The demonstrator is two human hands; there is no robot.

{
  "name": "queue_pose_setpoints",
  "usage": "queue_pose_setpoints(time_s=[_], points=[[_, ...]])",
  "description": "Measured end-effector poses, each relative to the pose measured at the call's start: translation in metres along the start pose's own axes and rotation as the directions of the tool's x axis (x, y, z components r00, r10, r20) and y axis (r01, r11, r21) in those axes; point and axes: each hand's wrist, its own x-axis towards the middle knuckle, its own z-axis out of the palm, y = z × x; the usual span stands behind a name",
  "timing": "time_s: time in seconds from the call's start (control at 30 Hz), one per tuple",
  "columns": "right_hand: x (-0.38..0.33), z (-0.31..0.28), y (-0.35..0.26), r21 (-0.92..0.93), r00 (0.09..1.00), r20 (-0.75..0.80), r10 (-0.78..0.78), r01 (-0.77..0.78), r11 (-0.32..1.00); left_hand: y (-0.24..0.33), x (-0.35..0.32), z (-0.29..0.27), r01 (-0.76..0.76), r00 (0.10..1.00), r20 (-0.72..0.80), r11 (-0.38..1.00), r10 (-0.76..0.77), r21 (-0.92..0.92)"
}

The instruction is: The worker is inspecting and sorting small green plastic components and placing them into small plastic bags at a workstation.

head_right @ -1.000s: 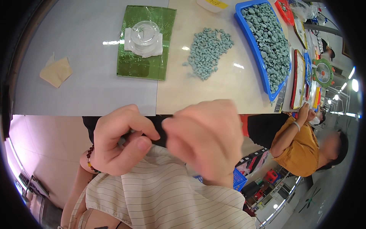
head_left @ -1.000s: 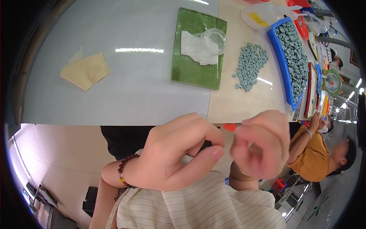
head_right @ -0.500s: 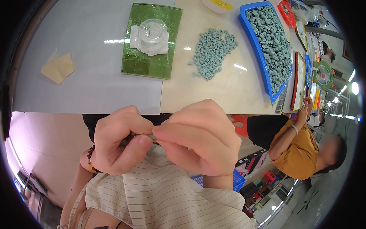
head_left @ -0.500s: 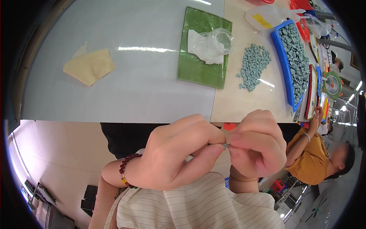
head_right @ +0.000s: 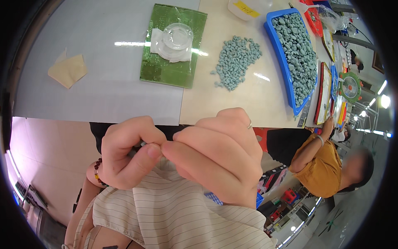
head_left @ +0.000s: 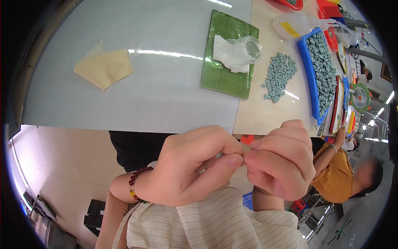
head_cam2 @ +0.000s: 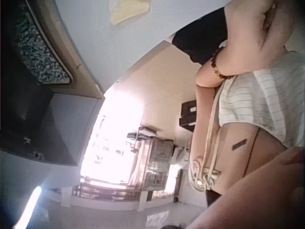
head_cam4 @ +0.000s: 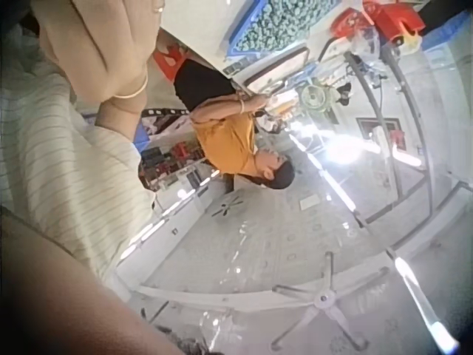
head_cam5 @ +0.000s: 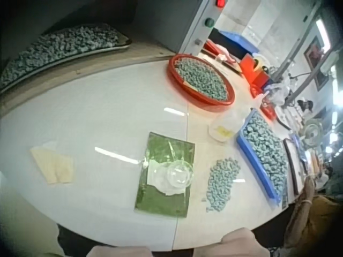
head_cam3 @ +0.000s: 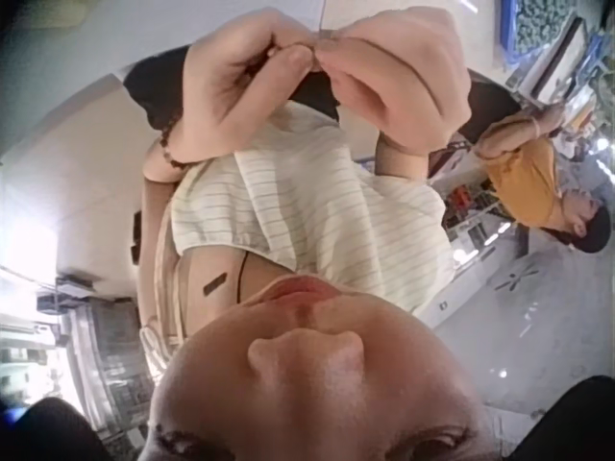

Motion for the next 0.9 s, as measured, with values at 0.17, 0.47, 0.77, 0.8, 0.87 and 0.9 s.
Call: queue_pose_setpoints(time_s=[0.17,0.47,0.77,0.8,0.87,0.9], points=[[0.008,0.003,-0.002,-0.043,0.998,0.034,-0.044,0.045,0.998,0.001,-0.001,-0.005,-0.032,0.997,-0.064,0.999,0.033,0.012],[0.02,0.007,-0.002,-0.03,0.998,0.027,-0.057,0.058,0.998,0.004,-0.006,-0.008,0.012,0.996,-0.092,0.997,-0.02,-0.082],[0.054,-0.003,0.05,-0.38,0.995,0.063,-0.074,0.093,0.92,0.003,-0.015,0.004,0.006,0.983,-0.17,0.944,-0.065,-0.329],[0.056,-0.003,0.051,-0.379,0.988,0.112,-0.108,0.143,0.914,0.004,-0.018,0.0,0.061,0.993,-0.071,0.935,-0.092,-0.35],[0.057,-0.003,0.051,-0.386,0.984,0.127,-0.122,0.162,0.908,0.001,-0.01,-0.011,-0.033,0.999,0.003,0.973,0.034,-0.23],[0.058,-0.003,0.051,-0.394,0.981,0.141,-0.132,0.178,0.902,0.0,-0.007,-0.014,-0.137,0.984,0.096,0.984,0.148,-0.114]])
